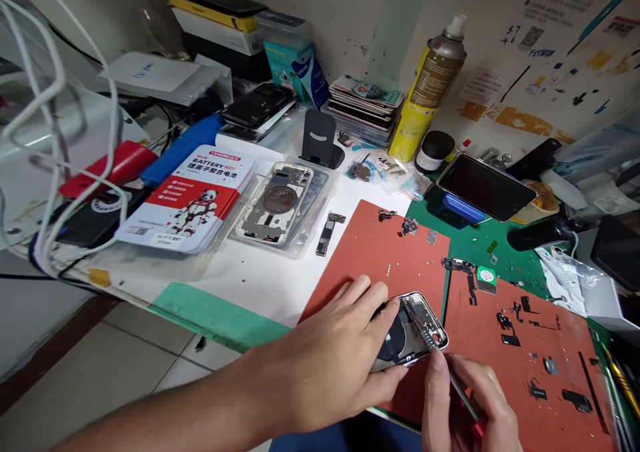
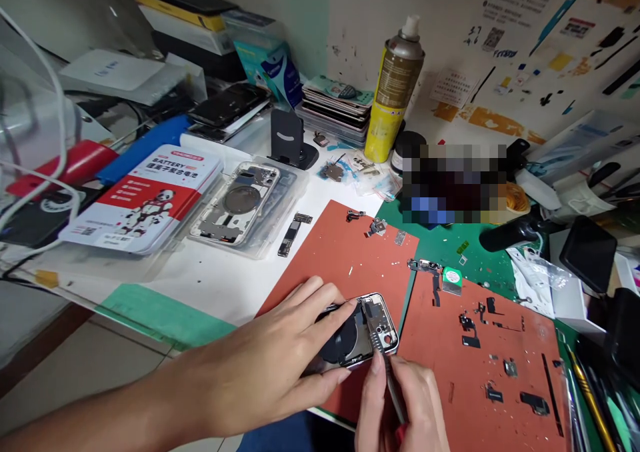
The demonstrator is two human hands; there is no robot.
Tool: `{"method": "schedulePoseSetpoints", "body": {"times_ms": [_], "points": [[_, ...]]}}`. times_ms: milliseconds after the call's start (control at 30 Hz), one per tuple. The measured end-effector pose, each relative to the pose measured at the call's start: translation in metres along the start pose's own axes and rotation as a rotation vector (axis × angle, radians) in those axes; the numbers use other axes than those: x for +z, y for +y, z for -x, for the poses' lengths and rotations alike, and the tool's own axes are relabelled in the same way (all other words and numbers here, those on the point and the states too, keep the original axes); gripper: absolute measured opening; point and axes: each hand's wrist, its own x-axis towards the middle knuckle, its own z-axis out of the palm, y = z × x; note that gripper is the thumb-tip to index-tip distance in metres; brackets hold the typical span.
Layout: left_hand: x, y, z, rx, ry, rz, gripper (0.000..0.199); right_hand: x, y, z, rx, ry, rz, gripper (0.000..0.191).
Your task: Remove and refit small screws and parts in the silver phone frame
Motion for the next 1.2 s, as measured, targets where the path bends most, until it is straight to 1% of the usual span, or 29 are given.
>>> {"method": "schedulePoseSetpoints", "body": {"times_ms": [33,67,100,167,200,300,400,467,533,600,667,767,833,933,1000,1100,1133,1200], "points": [[0.0,-0.001,0.0,0.004,0.004,0.008,0.035,-0.001,0.001,0.0,-0.034,-0.093,-0.006,0.014],[0.0,-0.001,-0.001,0.007,0.01,0.015,0.035,-0.002,0.002,0.0,-0.03,-0.108,0.012,0.018],[0.0,-0.001,-0.001,0.011,0.015,0.02,0.035,-0.003,0.003,0.0,0.018,-0.104,0.061,0.024],[0.0,-0.002,-0.001,0.012,0.017,0.02,0.035,-0.001,0.002,0.002,0.067,-0.036,0.112,0.029],[0.0,-0.001,-0.001,0.011,0.012,0.02,0.036,0.0,0.001,0.003,0.064,-0.002,0.101,0.026],[-0.001,-0.001,-0.001,-0.001,-0.011,0.02,0.038,0.005,-0.001,0.005,0.019,0.091,-0.003,0.011],[-0.001,-0.001,-0.001,0.001,-0.011,0.019,0.038,0.006,-0.002,0.003,0.004,0.066,0.009,0.008],[-0.001,-0.001,-0.001,0.002,-0.013,0.015,0.039,0.006,-0.006,0.002,0.018,0.06,0.075,0.013],[0.0,-0.002,-0.001,-0.001,-0.019,0.017,0.042,0.006,-0.009,0.002,0.051,0.097,0.101,0.017],[0.0,-0.002,-0.001,-0.003,-0.025,0.023,0.044,0.008,-0.01,0.003,0.057,0.149,0.045,0.014],[0.0,-0.002,-0.001,-0.001,-0.028,0.026,0.045,0.01,-0.009,0.004,0.04,0.176,-0.004,0.01],[0.001,-0.002,0.0,-0.004,-0.029,0.027,0.043,0.011,-0.005,0.005,-0.007,0.145,0.039,0.009],[0.001,-0.002,0.0,-0.008,-0.031,0.027,0.043,0.012,-0.004,0.005,-0.035,0.147,0.049,0.008],[0.001,-0.002,0.0,-0.005,-0.034,0.032,0.046,0.012,-0.006,0.004,0.023,0.171,-0.022,0.007],[0.001,-0.002,0.0,-0.003,-0.031,0.032,0.046,0.012,-0.008,0.003,0.05,0.172,-0.029,0.009],[0.001,-0.002,-0.001,0.003,-0.027,0.025,0.045,0.011,-0.009,0.003,0.001,0.127,-0.012,0.015],[0.002,-0.002,-0.001,0.004,-0.027,0.024,0.045,0.011,-0.009,0.004,0.006,0.123,-0.021,0.014],[0.001,-0.003,-0.001,0.007,-0.025,0.019,0.045,0.012,-0.009,0.006,0.069,0.139,-0.056,0.011]]}}
